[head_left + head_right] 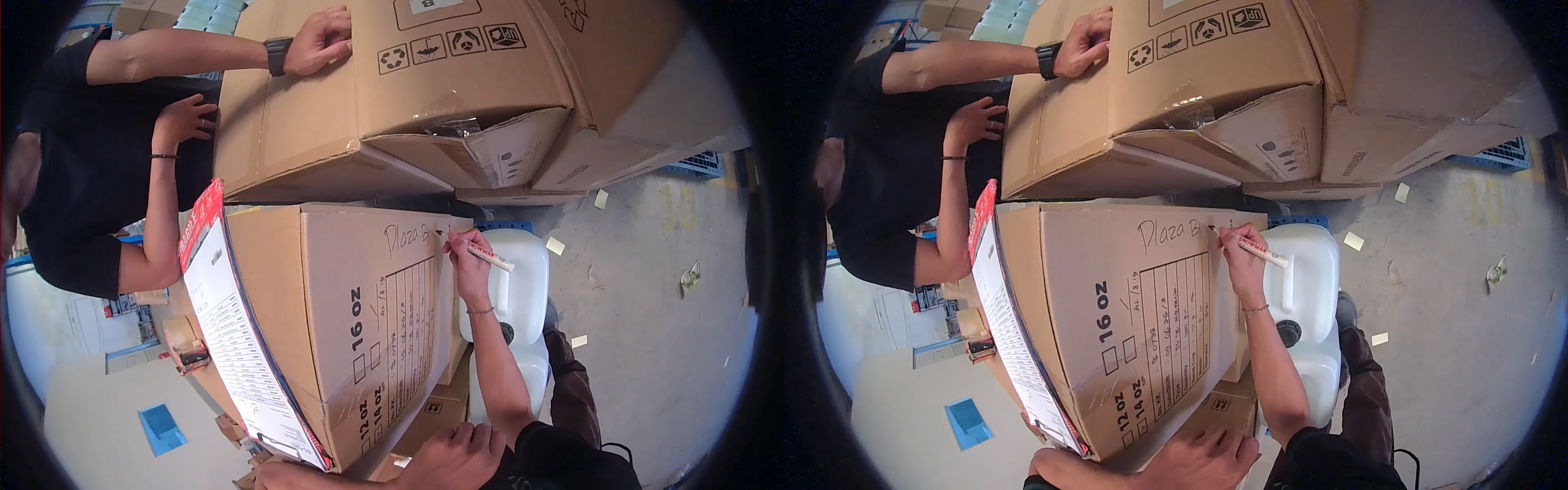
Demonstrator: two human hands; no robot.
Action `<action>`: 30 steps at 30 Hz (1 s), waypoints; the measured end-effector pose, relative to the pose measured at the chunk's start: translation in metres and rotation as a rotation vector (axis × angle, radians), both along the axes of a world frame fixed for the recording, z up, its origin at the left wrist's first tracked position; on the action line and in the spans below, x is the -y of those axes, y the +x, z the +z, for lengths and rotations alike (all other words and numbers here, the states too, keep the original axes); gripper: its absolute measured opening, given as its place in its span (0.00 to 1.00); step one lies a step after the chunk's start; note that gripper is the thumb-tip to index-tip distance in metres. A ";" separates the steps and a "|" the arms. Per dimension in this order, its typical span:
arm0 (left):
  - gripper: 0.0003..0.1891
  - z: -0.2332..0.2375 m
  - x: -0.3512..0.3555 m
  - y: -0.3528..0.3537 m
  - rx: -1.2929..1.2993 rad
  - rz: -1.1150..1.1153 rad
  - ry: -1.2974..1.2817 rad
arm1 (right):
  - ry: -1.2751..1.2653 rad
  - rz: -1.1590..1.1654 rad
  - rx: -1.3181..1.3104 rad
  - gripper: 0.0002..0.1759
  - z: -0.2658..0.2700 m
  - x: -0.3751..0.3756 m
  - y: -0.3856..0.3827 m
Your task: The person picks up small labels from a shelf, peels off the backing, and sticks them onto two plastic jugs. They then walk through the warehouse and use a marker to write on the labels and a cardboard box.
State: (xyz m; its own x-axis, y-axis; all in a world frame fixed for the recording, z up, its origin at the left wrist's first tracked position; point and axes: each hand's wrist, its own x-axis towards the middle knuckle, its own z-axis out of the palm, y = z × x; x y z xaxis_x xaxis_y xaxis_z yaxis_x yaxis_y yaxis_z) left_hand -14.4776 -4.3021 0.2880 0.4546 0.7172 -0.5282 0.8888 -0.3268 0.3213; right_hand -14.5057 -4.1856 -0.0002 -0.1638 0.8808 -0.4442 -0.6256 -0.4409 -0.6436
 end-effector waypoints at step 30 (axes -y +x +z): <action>0.09 0.001 -0.002 0.000 -0.010 0.036 -0.055 | 0.011 0.004 0.053 0.12 -0.014 -0.005 -0.007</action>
